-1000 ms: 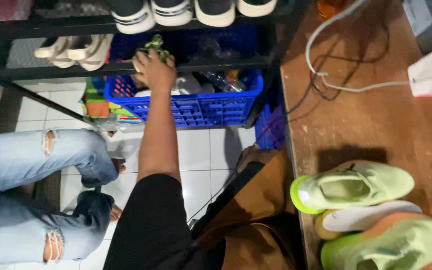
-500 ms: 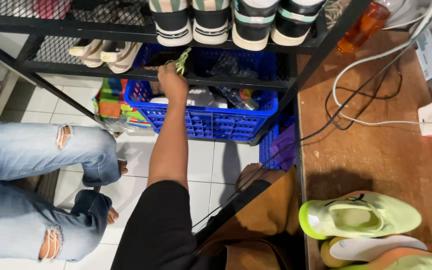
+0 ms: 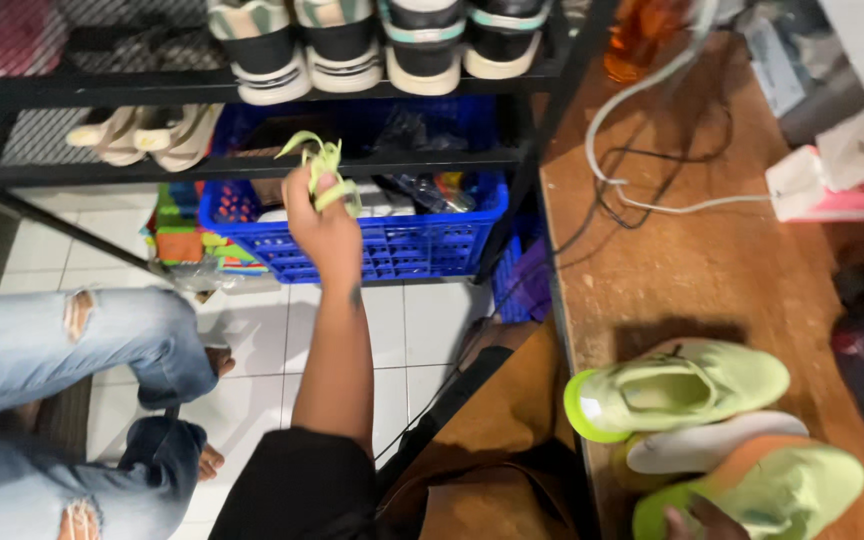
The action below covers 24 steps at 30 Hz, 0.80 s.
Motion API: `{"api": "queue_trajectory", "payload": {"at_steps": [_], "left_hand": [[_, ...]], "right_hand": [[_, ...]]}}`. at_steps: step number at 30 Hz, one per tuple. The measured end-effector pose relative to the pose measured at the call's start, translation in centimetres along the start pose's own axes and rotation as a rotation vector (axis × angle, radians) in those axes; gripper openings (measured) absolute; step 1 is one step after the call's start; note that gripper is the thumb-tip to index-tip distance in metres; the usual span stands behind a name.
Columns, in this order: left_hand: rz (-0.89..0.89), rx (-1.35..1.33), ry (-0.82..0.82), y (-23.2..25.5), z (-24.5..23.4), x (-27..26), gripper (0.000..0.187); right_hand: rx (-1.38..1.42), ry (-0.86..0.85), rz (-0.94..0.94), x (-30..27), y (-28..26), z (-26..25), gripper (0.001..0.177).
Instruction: The person scrubs a white sneaker with a small brush and then places it on a rack. They then take a pair of neon green sneakers, remove the insoles, and scrub the interior of the shoes with the brush.
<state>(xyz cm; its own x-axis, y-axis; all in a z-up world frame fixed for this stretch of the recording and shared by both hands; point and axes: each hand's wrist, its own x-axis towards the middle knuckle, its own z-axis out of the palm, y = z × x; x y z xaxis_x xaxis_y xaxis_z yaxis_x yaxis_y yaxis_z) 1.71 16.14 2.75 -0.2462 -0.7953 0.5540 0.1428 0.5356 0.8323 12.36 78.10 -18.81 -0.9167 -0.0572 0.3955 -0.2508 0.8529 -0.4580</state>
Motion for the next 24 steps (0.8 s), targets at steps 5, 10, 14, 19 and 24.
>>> {"api": "queue_trajectory", "payload": {"at_steps": [5, 10, 14, 19, 24], "left_hand": [[0.134, -0.379, -0.236, 11.2, -1.8, -9.6, 0.014], [-0.188, -1.121, -0.982, 19.9, -3.6, -16.5, 0.009], [0.2, -1.077, -1.36, 24.8, -0.4, -18.5, 0.017], [0.414, -0.904, -1.512, 25.5, 2.9, -20.8, 0.023], [0.776, -0.46, -1.552, 21.2, 5.7, -25.1, 0.04]], "right_hand": [[-0.032, 0.018, -0.308, 9.3, -28.6, -11.2, 0.033], [0.289, 0.02, -0.302, 8.6, -29.0, -11.4, 0.105], [0.528, -0.068, -0.119, 6.3, -26.7, -10.8, 0.074], [0.434, 0.127, 0.075, 8.6, -25.0, -16.1, 0.013], [0.493, 0.603, 0.437, 6.5, -19.2, -18.7, 0.032]]}}
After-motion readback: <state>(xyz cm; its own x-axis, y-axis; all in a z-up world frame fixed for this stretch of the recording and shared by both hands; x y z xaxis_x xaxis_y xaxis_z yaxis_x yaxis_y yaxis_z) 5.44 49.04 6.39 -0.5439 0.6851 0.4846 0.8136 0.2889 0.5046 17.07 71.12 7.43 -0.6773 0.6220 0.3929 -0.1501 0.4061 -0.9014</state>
